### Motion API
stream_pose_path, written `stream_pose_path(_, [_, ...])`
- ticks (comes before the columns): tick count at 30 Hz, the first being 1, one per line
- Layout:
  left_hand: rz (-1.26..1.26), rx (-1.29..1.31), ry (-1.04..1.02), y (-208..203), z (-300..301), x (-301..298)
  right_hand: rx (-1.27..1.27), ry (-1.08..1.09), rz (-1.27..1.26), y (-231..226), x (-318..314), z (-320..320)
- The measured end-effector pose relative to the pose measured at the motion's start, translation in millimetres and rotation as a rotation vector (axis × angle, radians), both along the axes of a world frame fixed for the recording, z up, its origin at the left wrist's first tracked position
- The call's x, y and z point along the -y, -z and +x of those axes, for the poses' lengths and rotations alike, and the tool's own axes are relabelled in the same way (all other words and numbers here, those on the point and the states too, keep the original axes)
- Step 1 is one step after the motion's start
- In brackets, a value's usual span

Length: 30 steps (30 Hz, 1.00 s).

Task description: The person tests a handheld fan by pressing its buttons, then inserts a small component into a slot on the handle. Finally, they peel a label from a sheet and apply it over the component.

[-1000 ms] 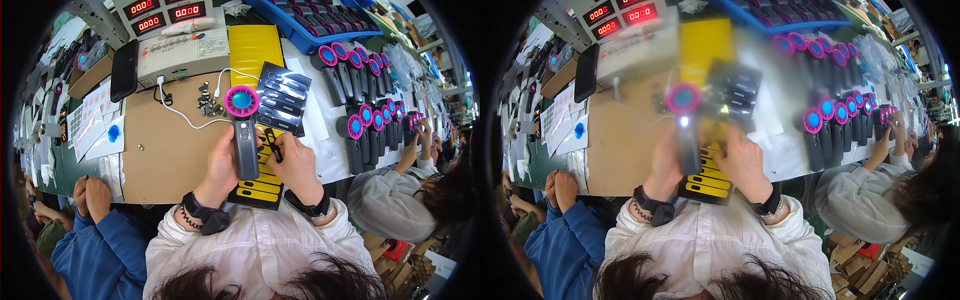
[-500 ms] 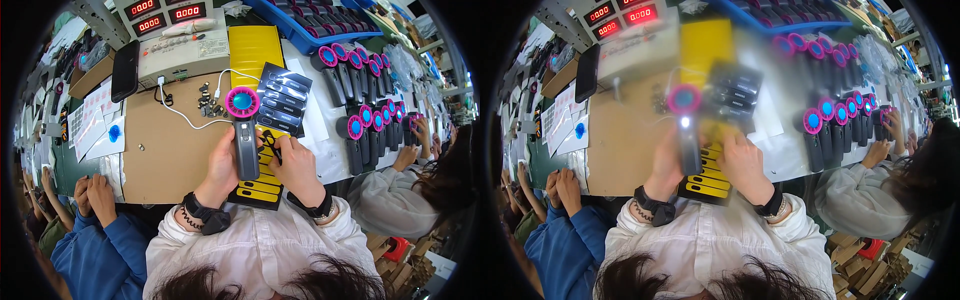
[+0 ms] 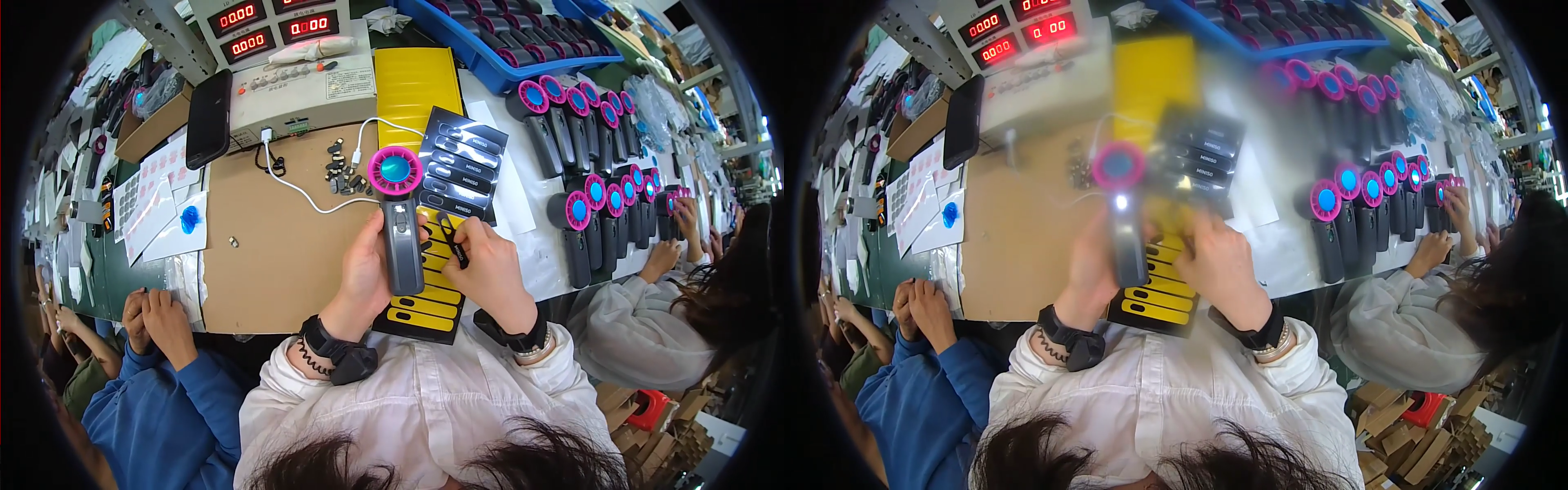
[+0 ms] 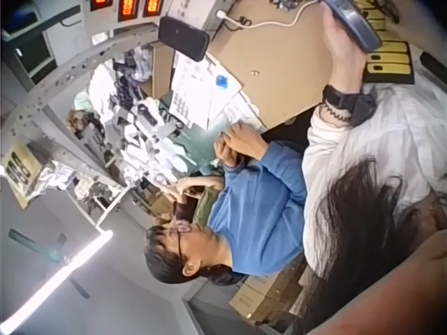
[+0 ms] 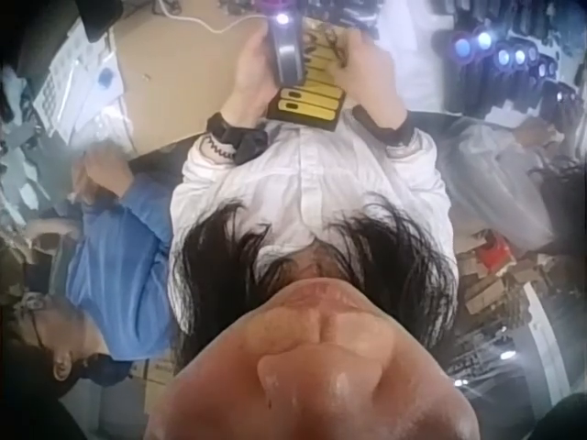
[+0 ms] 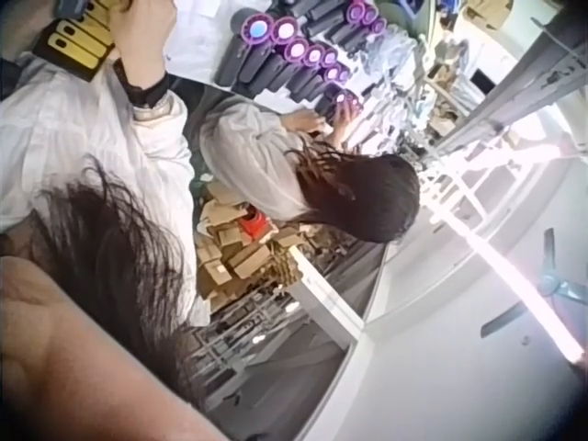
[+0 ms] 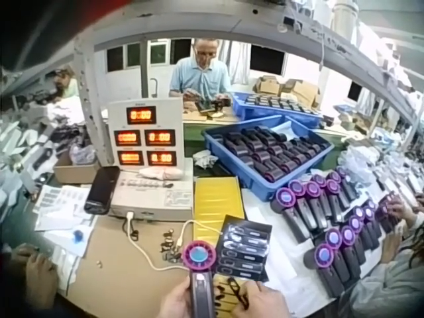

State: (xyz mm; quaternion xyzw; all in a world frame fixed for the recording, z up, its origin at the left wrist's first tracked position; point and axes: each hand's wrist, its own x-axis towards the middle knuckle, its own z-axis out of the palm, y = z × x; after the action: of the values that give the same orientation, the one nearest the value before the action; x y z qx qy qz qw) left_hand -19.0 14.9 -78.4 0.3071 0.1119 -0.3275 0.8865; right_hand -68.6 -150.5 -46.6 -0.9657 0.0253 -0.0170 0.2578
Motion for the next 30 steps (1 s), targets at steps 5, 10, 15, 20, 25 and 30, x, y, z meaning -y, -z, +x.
stream_pose_path(5, [-0.033,-0.005,-0.005,-1,0,-2,-0.167,0.042,0.322,-7,20,1])
stream_pose_path(10, [-0.15,0.053,-0.035,-13,3,0,-0.182,0.076,0.772,-11,24,3])
stream_pose_path(15, [-0.116,0.043,-0.048,-24,3,1,-0.192,0.084,1.09,-10,20,5])
stream_pose_path(20, [-0.105,0.108,-0.061,-28,3,1,-0.157,0.106,1.229,-22,15,7])
stream_pose_path(25, [-0.023,0.14,-0.147,-42,2,3,0.111,-0.022,0.945,-35,4,5])
stream_pose_path(30, [-0.063,0.124,-0.12,-44,3,4,-0.048,0.104,1.145,-44,-3,9])
